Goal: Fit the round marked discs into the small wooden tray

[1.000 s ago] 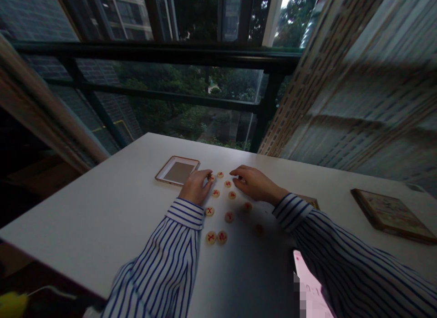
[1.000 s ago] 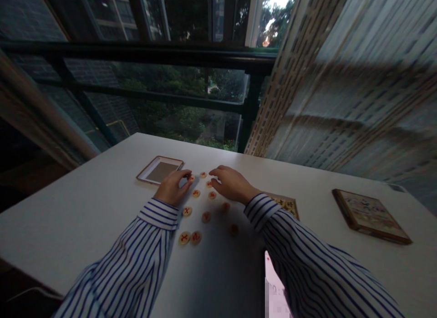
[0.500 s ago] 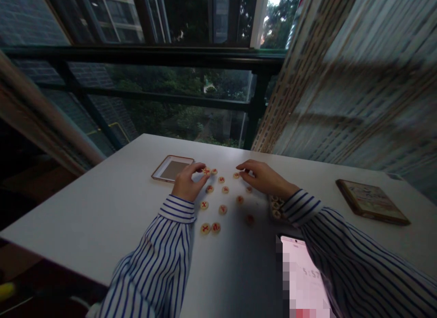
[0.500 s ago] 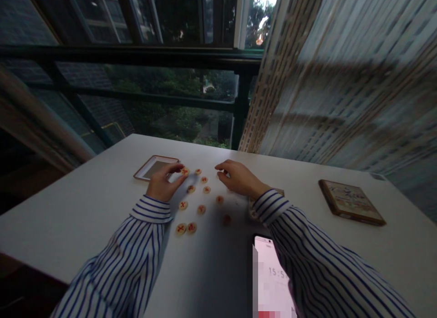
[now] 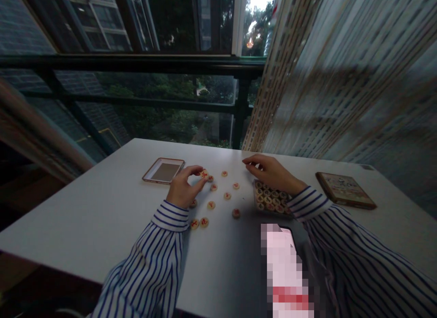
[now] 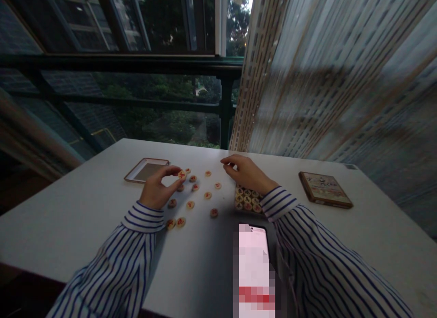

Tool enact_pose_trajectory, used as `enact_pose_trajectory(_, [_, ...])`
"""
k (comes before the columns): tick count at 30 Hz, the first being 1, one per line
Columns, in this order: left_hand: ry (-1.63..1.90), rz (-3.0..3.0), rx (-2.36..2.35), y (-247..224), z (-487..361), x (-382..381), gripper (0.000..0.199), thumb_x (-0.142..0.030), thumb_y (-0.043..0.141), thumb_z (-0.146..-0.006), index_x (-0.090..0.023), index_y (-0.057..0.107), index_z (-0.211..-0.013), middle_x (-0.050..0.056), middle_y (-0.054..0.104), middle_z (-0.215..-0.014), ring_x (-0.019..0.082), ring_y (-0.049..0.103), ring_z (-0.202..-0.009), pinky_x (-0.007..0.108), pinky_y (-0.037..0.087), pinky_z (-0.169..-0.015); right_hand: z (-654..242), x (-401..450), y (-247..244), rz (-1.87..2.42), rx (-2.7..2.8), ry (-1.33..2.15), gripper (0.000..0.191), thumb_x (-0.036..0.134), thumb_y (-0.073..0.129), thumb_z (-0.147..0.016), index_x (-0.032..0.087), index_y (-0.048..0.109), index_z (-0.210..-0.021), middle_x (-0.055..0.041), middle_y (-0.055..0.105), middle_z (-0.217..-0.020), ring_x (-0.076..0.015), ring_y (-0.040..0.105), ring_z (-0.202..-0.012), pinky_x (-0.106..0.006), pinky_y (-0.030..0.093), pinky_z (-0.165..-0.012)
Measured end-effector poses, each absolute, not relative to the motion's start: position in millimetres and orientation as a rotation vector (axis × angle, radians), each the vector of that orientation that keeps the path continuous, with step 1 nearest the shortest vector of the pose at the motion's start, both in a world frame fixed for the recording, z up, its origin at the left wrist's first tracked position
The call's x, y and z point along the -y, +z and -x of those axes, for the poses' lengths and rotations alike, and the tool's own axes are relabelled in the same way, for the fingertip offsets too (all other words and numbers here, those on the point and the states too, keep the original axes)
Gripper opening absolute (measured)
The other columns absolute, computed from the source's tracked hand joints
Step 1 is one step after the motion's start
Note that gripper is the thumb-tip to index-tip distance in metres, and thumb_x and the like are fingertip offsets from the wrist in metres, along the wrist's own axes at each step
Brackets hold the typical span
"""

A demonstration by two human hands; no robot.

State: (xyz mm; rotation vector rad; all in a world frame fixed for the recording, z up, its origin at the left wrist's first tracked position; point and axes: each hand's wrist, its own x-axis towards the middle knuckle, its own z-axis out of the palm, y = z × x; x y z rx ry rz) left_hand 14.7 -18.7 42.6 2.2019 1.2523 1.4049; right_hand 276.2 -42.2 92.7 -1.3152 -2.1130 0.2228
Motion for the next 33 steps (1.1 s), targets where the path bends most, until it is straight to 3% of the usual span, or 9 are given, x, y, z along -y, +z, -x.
enact_pose_trajectory(17, [1.433, -2.102, -1.196, 50, -88, 65, 0.026, -0.023, 0.063, -0.070, -0.017, 0.057, -0.096, 0.004, 0.063, -0.090, 0.016, 0.058, -0.082, 0.032, 0.048, -0.079, -307, 72, 89, 1.423, 2.010, 0.306, 0.027, 0.027, 0.048, -0.082, 0.016, 0.063, -0.100, -0.0053, 0.065, -0.095, -0.0116, 0.056, -0.068, -0.025, 0.045, -0.062])
enact_pose_trajectory(26, [1.438, -2.097, -1.165, 42, -128, 78, 0.027, -0.019, 0.063, -0.069, -0.017, 0.055, -0.095, 0.005, 0.063, -0.088, 0.016, 0.058, -0.078, 0.032, 0.048, -0.074, -315, 86, 85, 1.439, 1.978, 0.343, 0.025, 0.029, 0.048, -0.081, 0.018, 0.064, -0.097, -0.0045, 0.067, -0.095, -0.0149, 0.060, -0.079, -0.027, 0.047, -0.069])
enact_pose_trajectory(33, [1.364, -2.172, -1.147, 35, -150, 78, 0.029, -0.017, 0.061, -0.070, -0.017, 0.053, -0.098, 0.006, 0.063, -0.089, 0.018, 0.057, -0.080, 0.035, 0.047, -0.075, -323, 92, 81, 1.485, 1.962, 0.401, 0.023, 0.032, 0.050, -0.080, 0.019, 0.065, -0.092, -0.0030, 0.068, -0.088, -0.0157, 0.061, -0.078, -0.028, 0.048, -0.070])
